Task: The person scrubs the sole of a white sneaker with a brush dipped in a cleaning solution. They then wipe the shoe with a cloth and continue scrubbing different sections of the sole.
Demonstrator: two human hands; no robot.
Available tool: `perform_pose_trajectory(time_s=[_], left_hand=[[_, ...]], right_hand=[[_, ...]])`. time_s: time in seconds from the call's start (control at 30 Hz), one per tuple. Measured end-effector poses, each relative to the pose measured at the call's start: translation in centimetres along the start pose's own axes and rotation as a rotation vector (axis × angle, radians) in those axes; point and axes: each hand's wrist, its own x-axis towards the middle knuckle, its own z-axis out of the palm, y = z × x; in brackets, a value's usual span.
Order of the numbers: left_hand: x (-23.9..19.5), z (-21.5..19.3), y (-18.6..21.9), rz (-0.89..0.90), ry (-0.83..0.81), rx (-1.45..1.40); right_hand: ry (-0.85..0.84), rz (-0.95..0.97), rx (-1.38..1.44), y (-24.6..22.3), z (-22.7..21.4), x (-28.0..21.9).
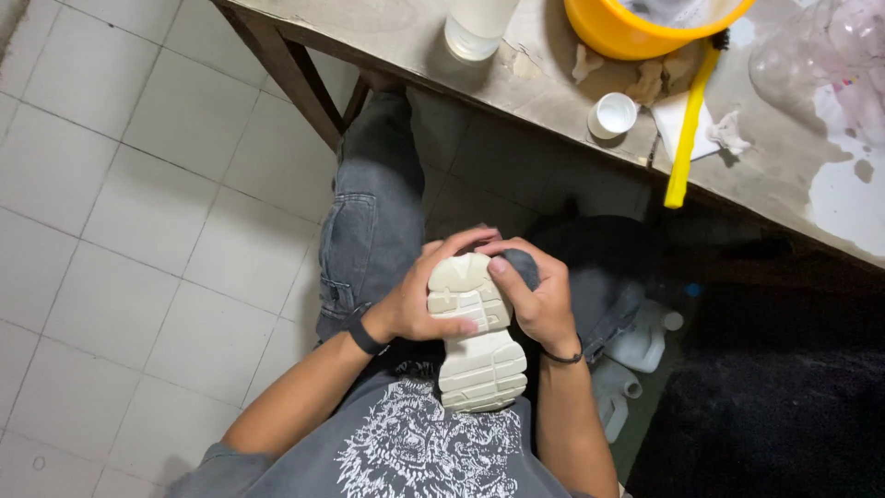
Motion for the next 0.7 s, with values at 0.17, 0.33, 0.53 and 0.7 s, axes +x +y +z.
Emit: perform_pose_trajectory(time_s=[0.17,0.33,0.53,0.7], left_hand=[[-0.2,0.5,-3.0,-0.067,0.102,0.01],[1.7,-0.1,-1.0,-0.077,0.178,-0.031],[5.9,-0.4,3.1,-0.018,0.17,-0.076],[6.9,-0.7,4.3,-0.015,0.228,-0.148]], right_hand=[[0.441,-0.18,-0.409,-2.0,-4.1,-2.9],[0.838,-0.412,-0.836,-10.5,-11.9,-5.3],[0.726,-0.589,-1.209,-14.5,-22.7,1.3],[0.651,-0.68,-1.477,-16.7,-19.7,7.7]])
